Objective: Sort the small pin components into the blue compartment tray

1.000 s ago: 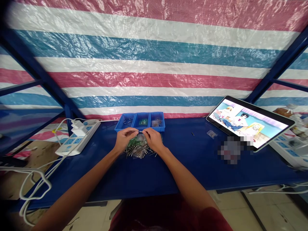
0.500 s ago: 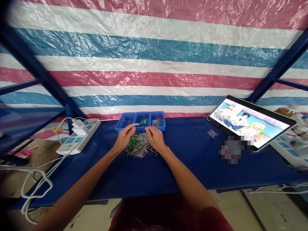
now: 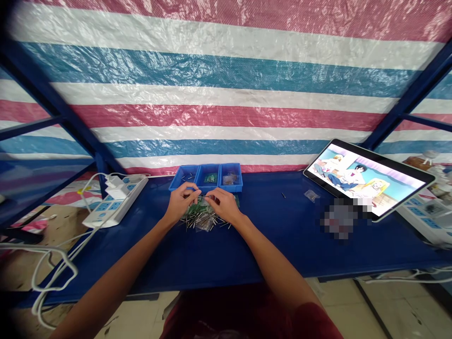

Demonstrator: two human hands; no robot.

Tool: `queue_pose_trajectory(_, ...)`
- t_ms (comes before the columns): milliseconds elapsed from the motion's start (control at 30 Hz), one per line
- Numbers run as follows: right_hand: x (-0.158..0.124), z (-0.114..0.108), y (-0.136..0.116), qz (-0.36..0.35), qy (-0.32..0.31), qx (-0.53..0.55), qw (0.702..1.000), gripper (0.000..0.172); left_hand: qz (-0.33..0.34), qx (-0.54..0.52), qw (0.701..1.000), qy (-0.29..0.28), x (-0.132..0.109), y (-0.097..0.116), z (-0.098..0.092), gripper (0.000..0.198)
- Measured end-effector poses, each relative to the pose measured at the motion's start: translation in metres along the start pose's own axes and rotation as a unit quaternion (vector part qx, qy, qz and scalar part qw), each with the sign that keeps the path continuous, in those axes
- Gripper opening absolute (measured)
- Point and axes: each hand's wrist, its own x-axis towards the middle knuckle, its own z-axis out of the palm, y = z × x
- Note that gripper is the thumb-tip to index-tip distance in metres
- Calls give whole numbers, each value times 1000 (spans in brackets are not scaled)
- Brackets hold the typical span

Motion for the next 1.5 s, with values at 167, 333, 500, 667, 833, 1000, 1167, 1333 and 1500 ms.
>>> queue_pose_trajectory(167,0,0,0,10,-20,2,1000,24,-22,-35,999,-10,-1,2,1,25)
queue_pose_trajectory(333,0,-2,-1,64,-12,-5,998,21,-12,-87,996,3,2,-1,1,30)
queue_pose_trajectory(500,0,-2,0,93,-27,-25,995,23,-5,-92,996,-2,4,-3,2,25)
queue_pose_trajectory(667,0,-2,0,96,-23,-41,994,28,-7,-83,996,-15,3,-2,3,25)
queue_pose_trajectory(833,0,-1,-1,85,-17,-20,996,27,-24,-66,998,0,2,-2,2,27)
queue_pose_trajectory(1000,-1,0,-1,49,-23,-11,998,25,-31,-59,998,17,2,-1,2,28)
queue_pose_trajectory(1167,-1,1,0,54,-3,-3,999,24,-28,-62,997,34,1,0,3,27)
queue_pose_trajectory(1333,-1,0,-2,47,5,-5,999,28,-21,-62,997,32,1,0,4,27)
queue_pose_trajectory(1500,0,-1,-4,49,1,-17,999,31,-20,-70,997,31,2,0,3,28)
